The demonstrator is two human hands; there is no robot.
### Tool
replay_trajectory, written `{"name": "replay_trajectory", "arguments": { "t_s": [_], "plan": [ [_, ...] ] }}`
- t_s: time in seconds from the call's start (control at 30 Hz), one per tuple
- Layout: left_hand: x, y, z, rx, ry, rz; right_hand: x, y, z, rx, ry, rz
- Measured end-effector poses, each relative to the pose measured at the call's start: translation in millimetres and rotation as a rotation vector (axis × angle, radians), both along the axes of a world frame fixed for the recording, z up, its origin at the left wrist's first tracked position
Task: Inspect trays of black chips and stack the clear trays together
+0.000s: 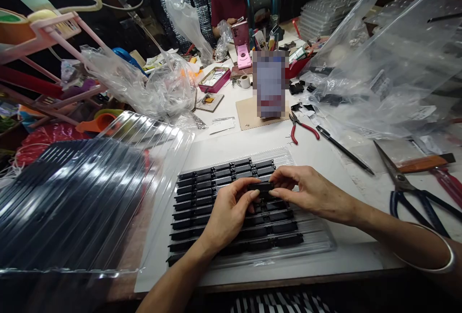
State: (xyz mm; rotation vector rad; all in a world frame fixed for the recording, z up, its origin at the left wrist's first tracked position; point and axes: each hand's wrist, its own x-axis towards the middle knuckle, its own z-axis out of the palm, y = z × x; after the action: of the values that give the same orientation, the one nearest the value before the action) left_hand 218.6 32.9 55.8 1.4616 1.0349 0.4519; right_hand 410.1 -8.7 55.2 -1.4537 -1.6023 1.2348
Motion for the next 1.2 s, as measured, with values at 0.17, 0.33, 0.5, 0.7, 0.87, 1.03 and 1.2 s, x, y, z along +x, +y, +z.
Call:
{"name": "replay_trajectory", "arguments": {
  "t_s": [0.17, 0.33, 0.5, 0.7, 0.87, 1.03, 1.2],
  "plan": [
    [-1.0, 0.3, 0.6, -0.014, -0.009, -0.002, -0.4, -0.5, -0.7, 0.008, -0.005, 0.003],
    [-0.8, 0.3, 1.2, -0.016, -0.004, -0.003, 0.1, 0.5, -0.9, 0.006, -0.013, -0.001],
    [0.2, 0.9, 2.0, -0.017, -0.003, -0.005, 0.7, -0.2, -0.3, -0.001, -0.030, -0.001],
    [-0.2, 1.0, 1.1, -0.010, 0.001, -0.008, 0.8, 0.9, -2.5, 0.006, -0.025, 0.008],
    [-0.7, 0.4, 1.0, -0.011, 0.001, -0.010, 0.9, 0.6, -3.4, 0.007, -0.023, 0.007],
    [-0.5, 1.3, 1.9, -0.013, 0.004, -0.005, 0.9, 0.5, -3.8, 0.000, -0.011, 0.012],
    [-1.3, 0.4, 3.3, -0.008, 0.005, -0.014, 0.1, 0.7, -2.7, 0.012, -0.008, -0.007]
  ]
}}
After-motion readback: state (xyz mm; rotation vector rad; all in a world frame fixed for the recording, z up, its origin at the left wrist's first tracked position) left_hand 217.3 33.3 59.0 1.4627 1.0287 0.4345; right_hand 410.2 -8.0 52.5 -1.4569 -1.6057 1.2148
